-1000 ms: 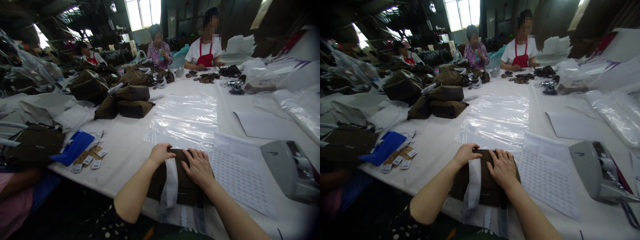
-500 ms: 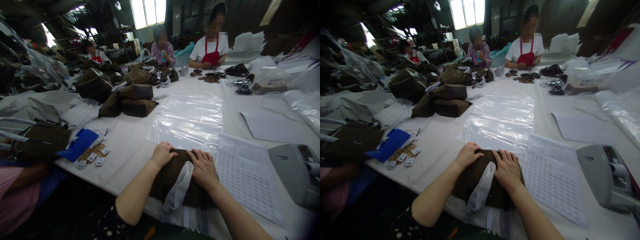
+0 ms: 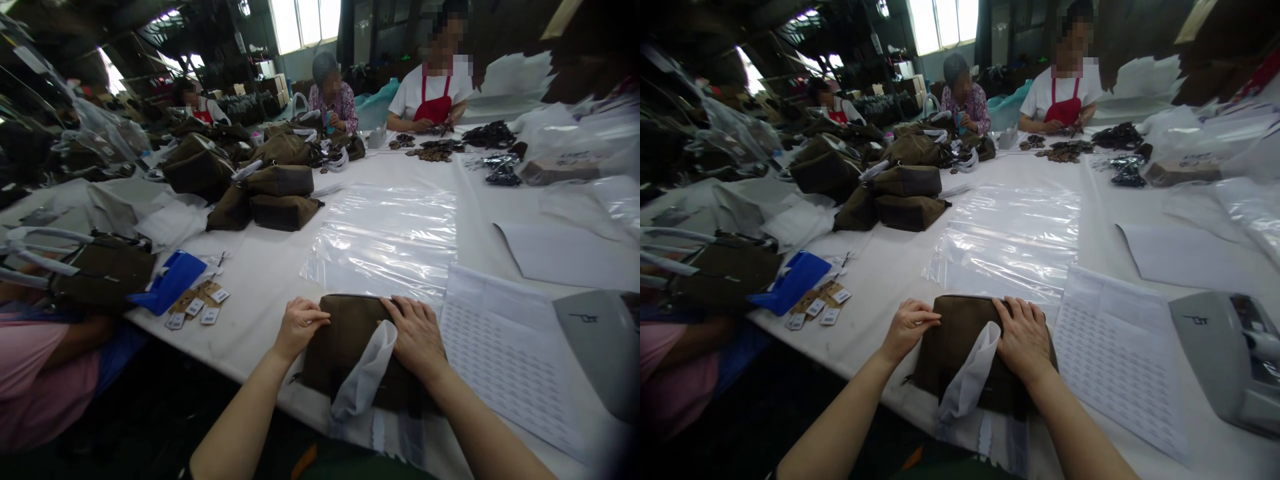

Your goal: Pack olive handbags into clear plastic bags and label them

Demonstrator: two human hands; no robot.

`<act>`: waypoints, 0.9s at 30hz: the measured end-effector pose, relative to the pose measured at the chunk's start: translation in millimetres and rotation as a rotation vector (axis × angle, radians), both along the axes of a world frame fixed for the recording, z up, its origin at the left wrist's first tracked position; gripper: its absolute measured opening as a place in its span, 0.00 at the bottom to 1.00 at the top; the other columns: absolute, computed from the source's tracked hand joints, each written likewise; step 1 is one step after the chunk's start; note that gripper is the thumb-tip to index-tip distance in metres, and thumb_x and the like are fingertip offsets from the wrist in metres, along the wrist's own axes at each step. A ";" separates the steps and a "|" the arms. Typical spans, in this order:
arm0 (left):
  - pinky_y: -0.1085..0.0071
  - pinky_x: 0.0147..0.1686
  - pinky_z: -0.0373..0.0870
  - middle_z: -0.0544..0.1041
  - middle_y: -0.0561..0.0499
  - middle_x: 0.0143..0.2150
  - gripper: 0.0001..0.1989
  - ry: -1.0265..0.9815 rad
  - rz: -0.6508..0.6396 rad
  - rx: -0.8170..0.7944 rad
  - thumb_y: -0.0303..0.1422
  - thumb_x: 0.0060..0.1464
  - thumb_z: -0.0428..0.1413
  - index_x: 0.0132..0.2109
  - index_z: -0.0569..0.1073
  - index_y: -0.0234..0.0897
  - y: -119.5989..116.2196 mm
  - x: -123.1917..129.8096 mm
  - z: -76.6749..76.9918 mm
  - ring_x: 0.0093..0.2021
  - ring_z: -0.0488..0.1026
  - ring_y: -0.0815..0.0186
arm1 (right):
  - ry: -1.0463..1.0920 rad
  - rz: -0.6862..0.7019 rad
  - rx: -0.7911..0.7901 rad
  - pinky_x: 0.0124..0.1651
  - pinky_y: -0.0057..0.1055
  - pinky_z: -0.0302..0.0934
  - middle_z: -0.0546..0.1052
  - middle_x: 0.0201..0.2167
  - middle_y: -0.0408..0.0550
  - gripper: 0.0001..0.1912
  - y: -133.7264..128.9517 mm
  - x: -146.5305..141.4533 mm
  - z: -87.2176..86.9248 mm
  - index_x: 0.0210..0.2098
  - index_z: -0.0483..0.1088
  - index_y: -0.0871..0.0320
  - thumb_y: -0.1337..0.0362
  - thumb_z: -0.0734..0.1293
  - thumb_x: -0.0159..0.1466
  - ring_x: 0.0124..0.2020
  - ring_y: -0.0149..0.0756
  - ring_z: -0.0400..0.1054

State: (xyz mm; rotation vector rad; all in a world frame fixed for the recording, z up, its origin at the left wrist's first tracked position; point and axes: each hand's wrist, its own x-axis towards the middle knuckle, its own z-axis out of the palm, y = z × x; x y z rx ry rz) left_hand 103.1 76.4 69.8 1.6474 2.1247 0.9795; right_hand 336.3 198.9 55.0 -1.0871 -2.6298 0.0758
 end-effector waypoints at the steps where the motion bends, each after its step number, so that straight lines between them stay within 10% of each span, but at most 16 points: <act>1: 0.64 0.44 0.62 0.76 0.52 0.32 0.03 0.065 -0.029 -0.023 0.33 0.48 0.61 0.34 0.79 0.46 -1.2 2.4 -1.9 0.38 0.68 0.64 | 0.000 0.002 0.005 0.58 0.44 0.45 0.68 0.52 0.52 0.23 0.0 0.1 -0.6 0.56 0.64 0.55 0.59 0.60 0.62 0.54 0.47 0.57; 10: 0.66 0.44 0.65 0.73 0.50 0.34 0.05 0.226 -0.001 -0.119 0.29 0.55 0.52 0.32 0.72 0.38 16.1 8.6 2.8 0.40 0.69 0.63 | -0.029 -0.005 0.022 0.59 0.44 0.44 0.67 0.53 0.52 0.22 -3.4 0.0 -2.8 0.56 0.63 0.55 0.58 0.59 0.64 0.55 0.47 0.56; 16: 0.52 0.43 0.67 0.72 0.37 0.39 0.13 0.245 0.605 -0.230 0.33 0.56 0.44 0.37 0.71 0.29 -102.2 -77.4 8.1 0.41 0.71 0.52 | -0.035 0.005 0.037 0.59 0.44 0.44 0.67 0.53 0.54 0.22 -1.9 1.9 -5.7 0.56 0.63 0.56 0.59 0.59 0.64 0.55 0.47 0.56; 20: 0.53 0.45 0.70 0.70 0.34 0.51 0.25 0.203 0.869 -0.121 0.36 0.51 0.55 0.54 0.64 0.29 -150.6 -58.5 31.9 0.44 0.73 0.51 | -0.042 0.010 0.034 0.58 0.43 0.44 0.68 0.52 0.54 0.21 -2.2 0.9 -3.2 0.55 0.64 0.56 0.58 0.59 0.64 0.54 0.47 0.57; 22: 0.63 0.43 0.72 0.76 0.45 0.43 0.18 0.124 0.686 0.047 0.36 0.56 0.51 0.54 0.65 0.37 -134.1 -3.3 44.0 0.40 0.75 0.60 | -0.048 0.008 0.037 0.58 0.43 0.44 0.68 0.52 0.53 0.21 -2.6 0.3 -2.4 0.55 0.64 0.55 0.57 0.59 0.64 0.53 0.47 0.57; 27: 0.68 0.59 0.60 0.61 0.46 0.63 0.28 0.290 -0.648 0.080 0.42 0.62 0.40 0.64 0.51 0.32 -52.1 149.4 36.5 0.64 0.55 0.62 | -0.067 0.010 0.067 0.58 0.44 0.44 0.67 0.54 0.53 0.22 -1.7 3.4 -5.8 0.57 0.62 0.55 0.58 0.58 0.65 0.55 0.46 0.57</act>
